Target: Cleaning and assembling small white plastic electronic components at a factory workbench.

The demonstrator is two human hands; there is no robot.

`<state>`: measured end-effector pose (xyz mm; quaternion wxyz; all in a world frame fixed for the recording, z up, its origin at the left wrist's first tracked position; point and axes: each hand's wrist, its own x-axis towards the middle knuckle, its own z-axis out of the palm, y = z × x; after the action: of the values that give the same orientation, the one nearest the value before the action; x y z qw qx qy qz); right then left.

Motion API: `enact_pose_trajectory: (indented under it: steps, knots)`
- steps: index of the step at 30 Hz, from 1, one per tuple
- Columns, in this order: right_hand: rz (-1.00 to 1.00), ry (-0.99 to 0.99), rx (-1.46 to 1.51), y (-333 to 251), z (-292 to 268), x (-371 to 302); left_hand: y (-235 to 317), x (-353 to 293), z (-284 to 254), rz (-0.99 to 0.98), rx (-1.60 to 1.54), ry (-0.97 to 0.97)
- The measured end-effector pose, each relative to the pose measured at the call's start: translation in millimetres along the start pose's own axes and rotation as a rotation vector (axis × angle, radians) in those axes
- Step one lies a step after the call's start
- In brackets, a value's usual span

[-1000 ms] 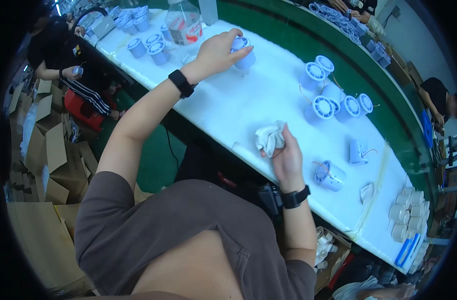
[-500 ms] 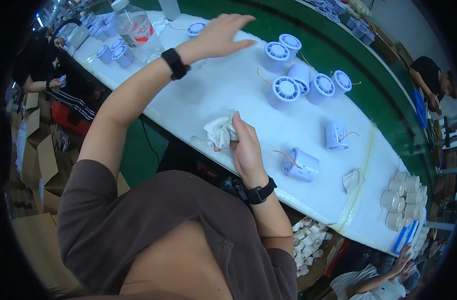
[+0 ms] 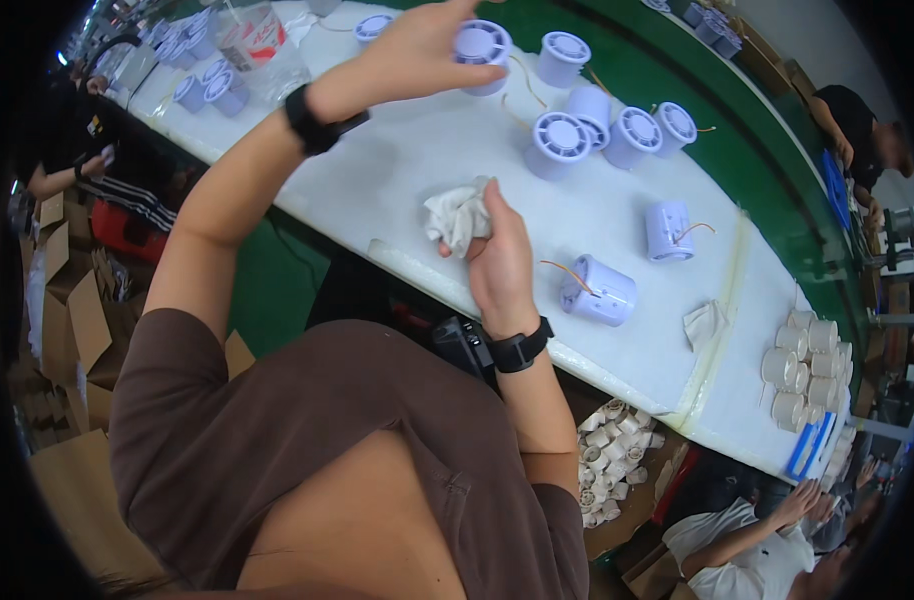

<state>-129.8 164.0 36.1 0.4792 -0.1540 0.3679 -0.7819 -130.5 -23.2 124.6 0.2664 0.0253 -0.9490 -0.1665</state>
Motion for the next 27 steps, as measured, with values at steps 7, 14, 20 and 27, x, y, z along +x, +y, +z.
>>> enact_pose_trajectory:
  steps: [7, 14, 20, 27]
  knots:
    - [-0.192, 0.192, 0.124, -7.9, 9.9, 4.5, 0.8, -121.3, -33.1, -0.141, -0.276, -0.173]
    - [-0.657, -0.090, -1.516, -8.1, 70.0, 5.7, 6.0, -164.9, 7.3, -0.387, -0.644, 0.122]
    - [-0.834, -0.466, -1.831, 11.8, 69.9, 32.9, -1.7, -173.9, 19.0, -0.270, -0.629, 0.293]
    - [-0.646, -0.425, -1.825, 11.3, 71.8, 17.4, -0.1, -168.3, 11.8, -0.314, -0.589, 0.204]
